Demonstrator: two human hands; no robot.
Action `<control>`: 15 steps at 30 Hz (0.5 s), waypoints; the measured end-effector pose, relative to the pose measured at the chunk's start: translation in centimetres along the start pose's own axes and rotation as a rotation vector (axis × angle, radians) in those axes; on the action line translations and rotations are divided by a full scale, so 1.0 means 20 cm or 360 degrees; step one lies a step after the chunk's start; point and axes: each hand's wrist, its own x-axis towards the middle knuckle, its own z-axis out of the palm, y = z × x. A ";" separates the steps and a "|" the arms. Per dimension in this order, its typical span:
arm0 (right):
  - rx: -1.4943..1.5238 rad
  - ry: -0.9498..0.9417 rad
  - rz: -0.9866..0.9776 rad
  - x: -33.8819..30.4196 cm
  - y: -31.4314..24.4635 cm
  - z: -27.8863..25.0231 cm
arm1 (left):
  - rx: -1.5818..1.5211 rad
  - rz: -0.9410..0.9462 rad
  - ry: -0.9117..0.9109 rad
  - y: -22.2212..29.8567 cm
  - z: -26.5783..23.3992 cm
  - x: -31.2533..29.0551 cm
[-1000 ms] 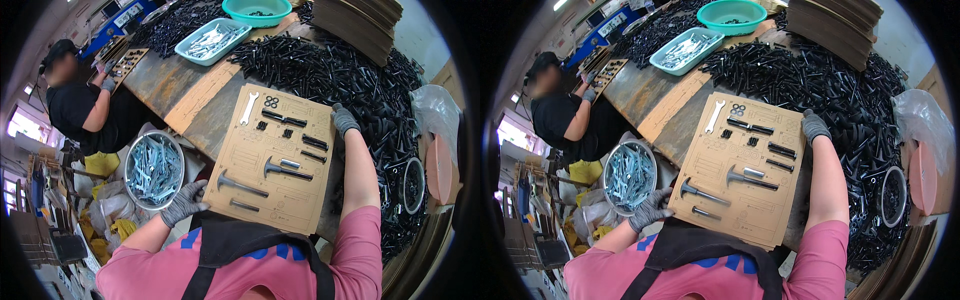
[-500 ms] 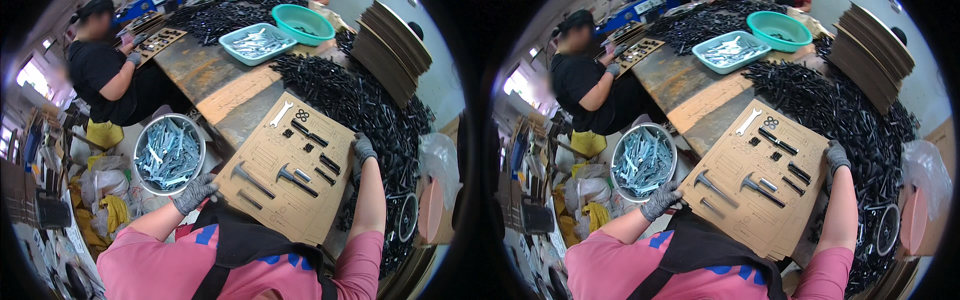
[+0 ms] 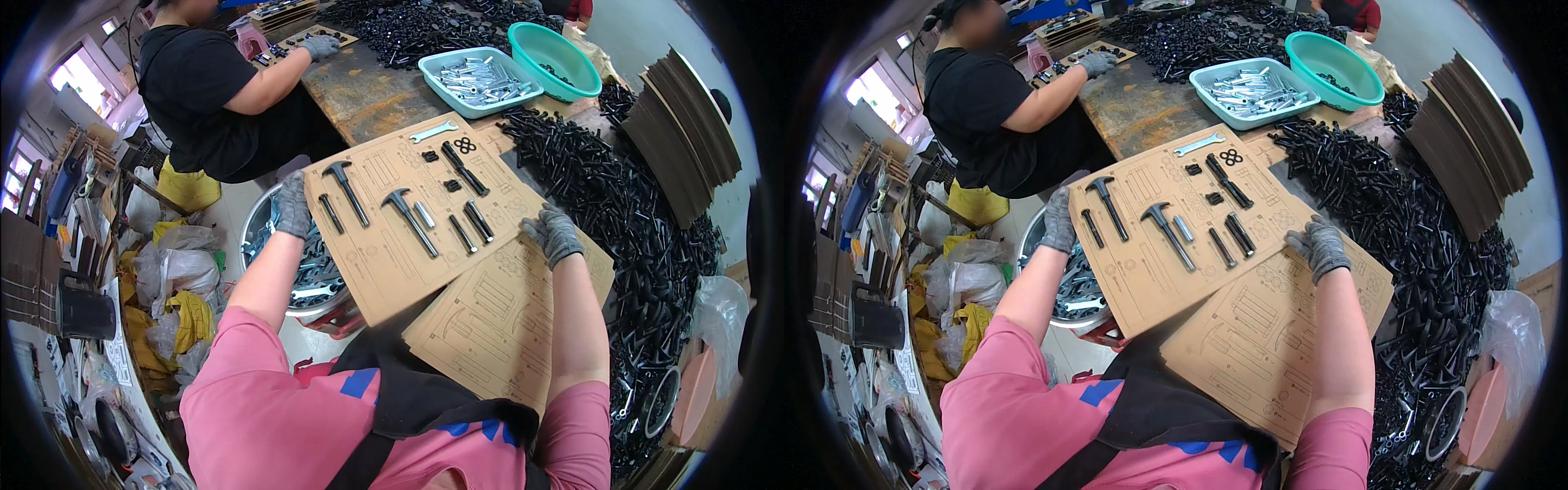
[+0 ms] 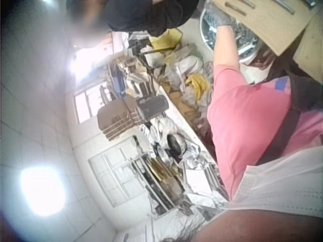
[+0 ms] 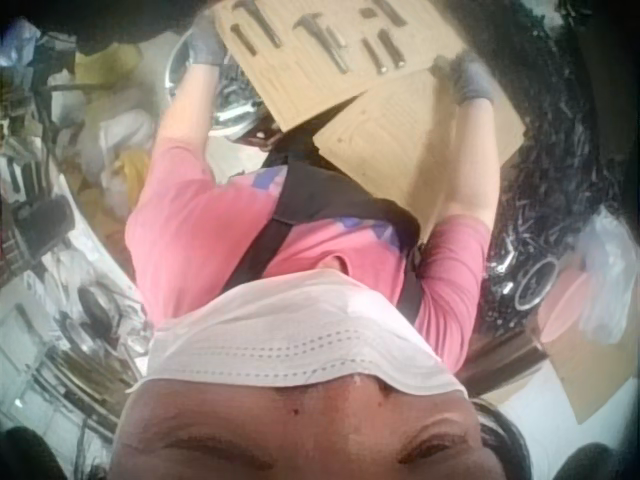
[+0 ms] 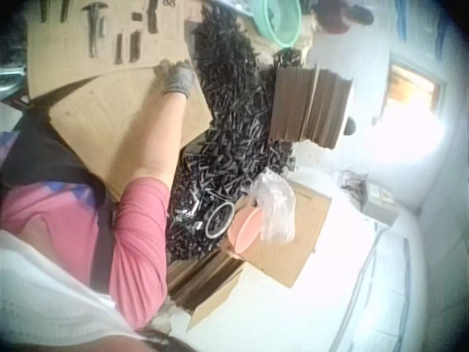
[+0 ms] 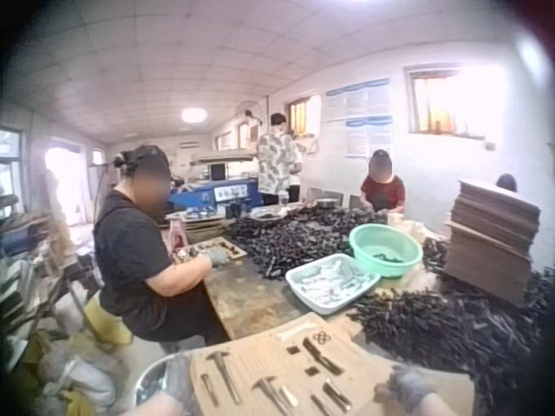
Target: The person assembles small black metal hardware components onto a cardboard template, picking parts from a large pile and placing them into designated slots. They handle hammers, bolts, and other fasteners, arranging them methodically on the template throughout the clip.
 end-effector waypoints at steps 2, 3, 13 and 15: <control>0.0068 -0.0093 -0.0008 0.00 -0.01 0.09 | -0.0049 -0.0022 -0.0122 -0.01 -0.10 0.16; 0.0069 -0.0130 -0.0023 0.01 -0.02 0.13 | -0.0073 -0.0023 0.0234 -0.05 -0.14 0.21; 0.0426 -0.0138 -0.0019 0.16 0.00 0.37 | 0.0091 -0.0156 0.0521 -0.12 -0.38 0.58; 0.0543 -0.0253 -0.0091 0.19 0.04 0.39 | 0.0249 -0.0049 0.0566 -0.09 -0.35 0.58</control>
